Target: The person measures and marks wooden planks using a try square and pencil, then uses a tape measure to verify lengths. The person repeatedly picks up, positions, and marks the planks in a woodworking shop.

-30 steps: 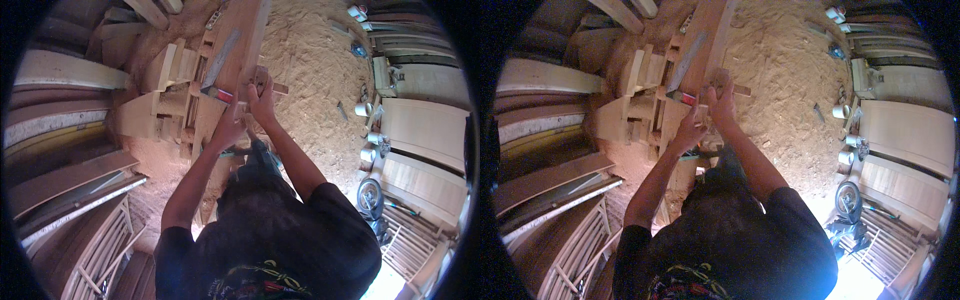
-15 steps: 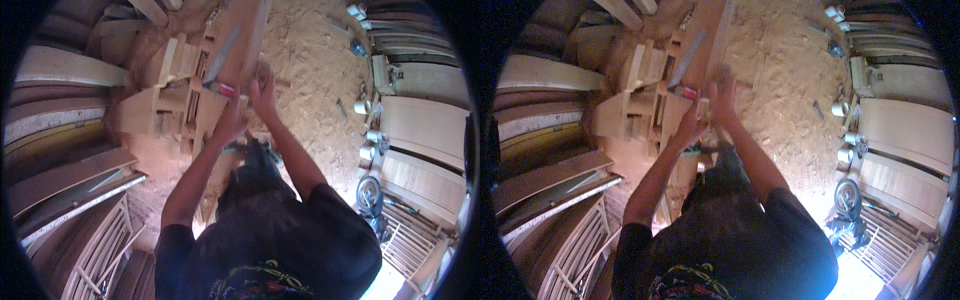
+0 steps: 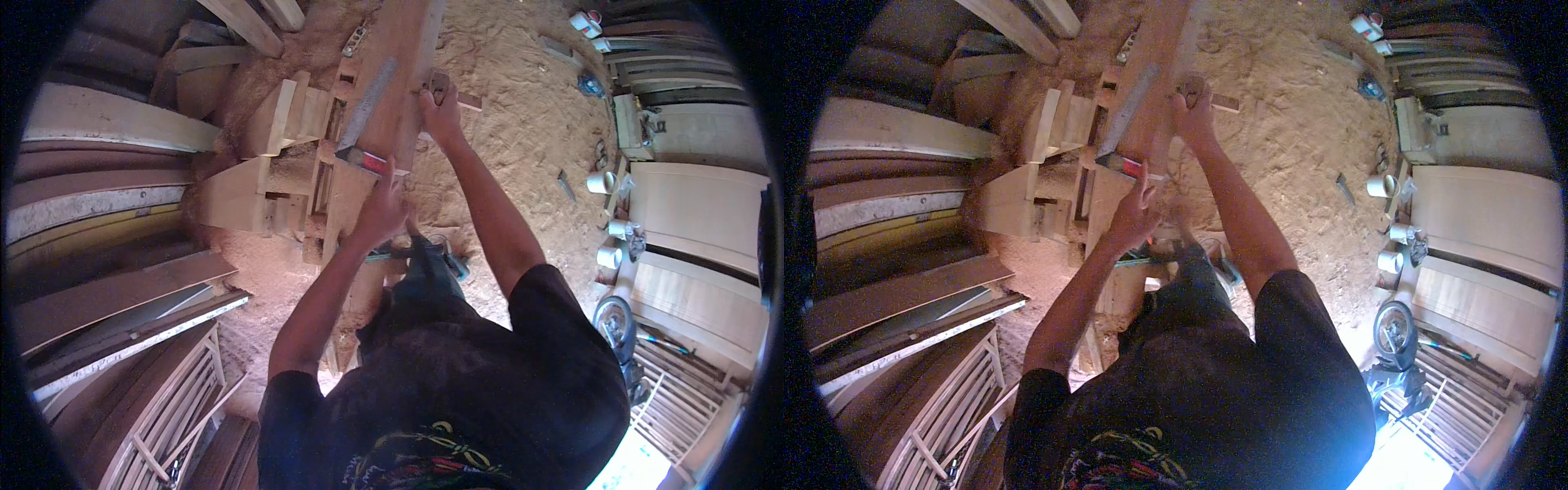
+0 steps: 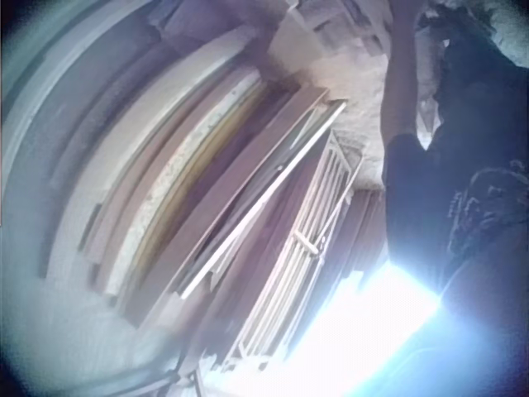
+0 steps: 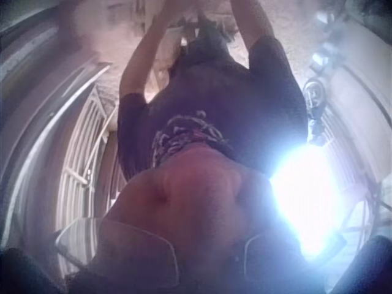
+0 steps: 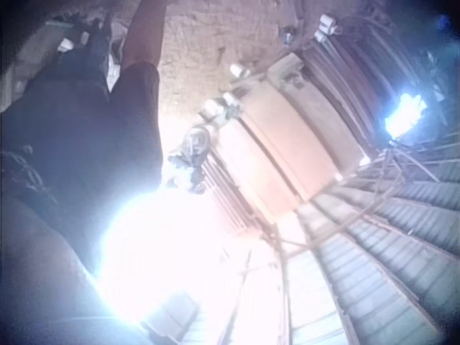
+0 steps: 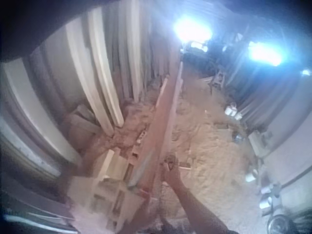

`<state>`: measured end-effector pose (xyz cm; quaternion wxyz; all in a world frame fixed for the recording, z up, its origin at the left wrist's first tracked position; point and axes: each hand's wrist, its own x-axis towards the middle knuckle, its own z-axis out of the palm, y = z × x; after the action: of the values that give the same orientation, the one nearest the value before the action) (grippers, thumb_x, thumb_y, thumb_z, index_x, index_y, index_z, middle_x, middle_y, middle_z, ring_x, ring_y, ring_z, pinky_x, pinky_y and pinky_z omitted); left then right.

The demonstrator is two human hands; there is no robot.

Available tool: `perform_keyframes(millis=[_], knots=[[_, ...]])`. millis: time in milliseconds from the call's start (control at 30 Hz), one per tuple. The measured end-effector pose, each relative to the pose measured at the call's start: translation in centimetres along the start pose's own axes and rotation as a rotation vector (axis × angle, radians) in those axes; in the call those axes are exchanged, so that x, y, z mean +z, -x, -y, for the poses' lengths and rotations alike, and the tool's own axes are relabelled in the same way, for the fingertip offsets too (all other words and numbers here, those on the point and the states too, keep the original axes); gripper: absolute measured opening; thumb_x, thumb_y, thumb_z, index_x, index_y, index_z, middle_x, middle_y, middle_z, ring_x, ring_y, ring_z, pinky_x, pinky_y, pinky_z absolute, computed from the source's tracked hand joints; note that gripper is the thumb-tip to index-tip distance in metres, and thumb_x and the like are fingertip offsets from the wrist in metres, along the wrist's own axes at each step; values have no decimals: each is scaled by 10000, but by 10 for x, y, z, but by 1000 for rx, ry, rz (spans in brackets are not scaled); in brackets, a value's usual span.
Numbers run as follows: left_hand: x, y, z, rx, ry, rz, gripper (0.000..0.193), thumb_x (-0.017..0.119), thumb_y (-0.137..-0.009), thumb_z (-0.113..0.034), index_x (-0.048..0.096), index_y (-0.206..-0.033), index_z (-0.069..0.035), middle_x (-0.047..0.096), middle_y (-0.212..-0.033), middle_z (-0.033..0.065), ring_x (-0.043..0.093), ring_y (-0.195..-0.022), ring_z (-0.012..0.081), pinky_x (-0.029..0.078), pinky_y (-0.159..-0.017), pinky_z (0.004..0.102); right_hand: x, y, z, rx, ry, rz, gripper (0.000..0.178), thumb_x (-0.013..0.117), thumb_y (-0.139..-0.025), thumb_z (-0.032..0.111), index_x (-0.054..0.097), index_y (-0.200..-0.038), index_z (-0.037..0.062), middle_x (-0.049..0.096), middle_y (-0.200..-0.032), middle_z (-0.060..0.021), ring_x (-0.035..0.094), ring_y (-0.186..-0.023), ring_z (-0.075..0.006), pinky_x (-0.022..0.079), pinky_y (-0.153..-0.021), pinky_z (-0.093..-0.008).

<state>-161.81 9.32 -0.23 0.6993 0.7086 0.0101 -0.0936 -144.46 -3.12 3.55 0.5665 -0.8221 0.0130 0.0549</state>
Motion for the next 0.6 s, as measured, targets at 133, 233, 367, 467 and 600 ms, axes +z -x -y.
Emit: perform_keyframes(millis=[133,233,367,467,600], knots=[[-2,-2,-8,-41,-72,9,1033,665,-862,9,2,-1653,-48,298,-1635,296,461,-1444,387,415,-1158,400,6,48,-4,-244,81,-71,645,607,-1000,223,340,-1519,-53,499,-1482,-298,497,-1400,-375,388,-1159,-456],[1,1,-10,-66,-52,-7,1042,667,-850,13,7,-1653,-51,314,-1628,296,486,-1424,389,453,-1126,405,10,61,-5,-160,105,-106,658,611,-1004,243,334,-1521,-57,478,-1510,-291,475,-1422,-385,370,-1174,-461],[-1,2,-2,-81,67,35,1115,675,-876,-9,-86,-1663,-219,204,-1691,230,456,-1443,390,544,-1029,411,3,3,-15,-78,-30,-3,716,631,-993,248,295,-1534,-80,409,-1567,-294,399,-1475,-397,342,-1195,-459],[-4,-4,9,-120,18,72,1106,693,-889,-41,-86,-1662,-182,167,-1704,224,483,-1428,369,513,-1061,413,8,25,-46,-148,117,-27,741,639,-982,255,286,-1538,-86,426,-1547,-294,396,-1468,-402,330,-1196,-478],[0,-1,24,-31,-72,-1,1012,653,-824,-11,81,-1657,-63,403,-1593,250,548,-1377,312,509,-1062,403,12,115,-68,-104,122,-6,730,645,-978,260,295,-1532,-61,476,-1459,-305,490,-1366,-397,362,-1155,-496]])
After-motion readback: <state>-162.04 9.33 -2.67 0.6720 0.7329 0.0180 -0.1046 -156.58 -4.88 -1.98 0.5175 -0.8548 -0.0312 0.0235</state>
